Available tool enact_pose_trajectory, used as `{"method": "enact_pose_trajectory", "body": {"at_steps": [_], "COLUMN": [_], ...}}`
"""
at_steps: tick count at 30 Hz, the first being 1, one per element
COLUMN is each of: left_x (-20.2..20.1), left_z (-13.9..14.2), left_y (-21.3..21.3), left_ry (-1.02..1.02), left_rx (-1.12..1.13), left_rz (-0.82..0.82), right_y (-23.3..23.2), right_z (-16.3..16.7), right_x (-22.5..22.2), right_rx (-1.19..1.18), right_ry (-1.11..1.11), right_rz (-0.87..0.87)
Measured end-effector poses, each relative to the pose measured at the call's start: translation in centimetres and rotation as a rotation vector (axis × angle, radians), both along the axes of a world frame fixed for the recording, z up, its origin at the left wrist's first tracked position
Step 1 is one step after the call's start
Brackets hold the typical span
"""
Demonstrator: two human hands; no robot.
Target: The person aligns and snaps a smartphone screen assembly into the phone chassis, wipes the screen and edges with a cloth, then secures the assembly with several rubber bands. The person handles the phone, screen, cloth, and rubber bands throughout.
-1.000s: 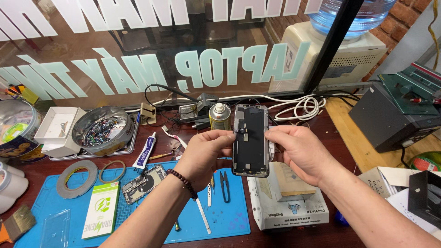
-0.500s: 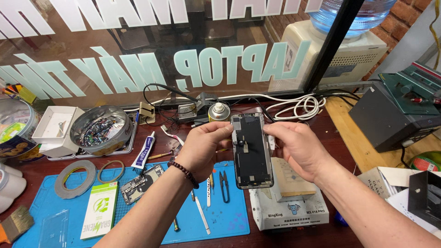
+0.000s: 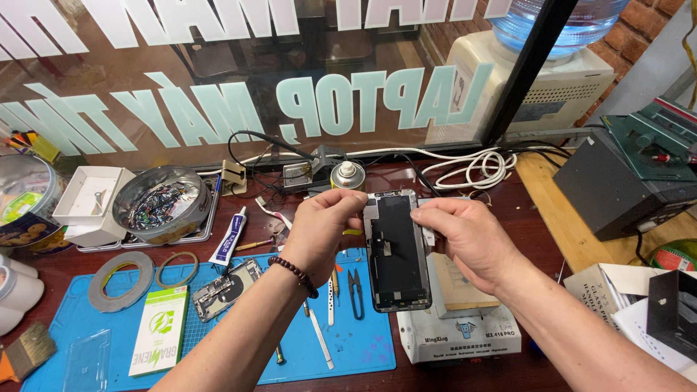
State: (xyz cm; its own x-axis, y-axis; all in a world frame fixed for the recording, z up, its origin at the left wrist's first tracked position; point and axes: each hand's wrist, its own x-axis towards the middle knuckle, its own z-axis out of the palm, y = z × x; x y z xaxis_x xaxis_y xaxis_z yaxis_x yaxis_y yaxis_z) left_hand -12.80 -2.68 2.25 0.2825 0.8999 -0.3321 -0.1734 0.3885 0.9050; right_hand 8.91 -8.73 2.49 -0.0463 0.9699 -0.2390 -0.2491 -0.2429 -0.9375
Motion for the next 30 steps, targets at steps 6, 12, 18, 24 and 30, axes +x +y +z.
{"method": "enact_pose_trajectory", "body": {"at_steps": [6, 12, 18, 24, 30], "left_x": [0.0, -0.4, -0.4, -0.1, 0.2], "left_z": [0.3, 1.5, 1.6, 0.7, 1.1], "left_y": [-0.2, -0.2, -0.2, -0.2, -0.4], "left_ry": [-0.050, -0.142, 0.005, 0.180, 0.154], "left_rx": [0.009, -0.018, 0.058, 0.134, 0.114], "left_rz": [-0.077, -0.073, -0.102, -0.096, -0.109], "right_y": [-0.1, -0.3, -0.3, -0.4, -0.3], "right_z": [0.3, 0.5, 0.6, 0.3, 0.1], "right_x": [0.1, -0.1, -0.3, -0.3, 0.0], "right_rx": [-0.012, -0.011, -0.015, -0.003, 0.006], "right_ry": [0.013, -0.062, -0.116, -0.099, -0.168], "right_rz": [-0.018, -0.026, -0.013, -0.003, 0.002]}}
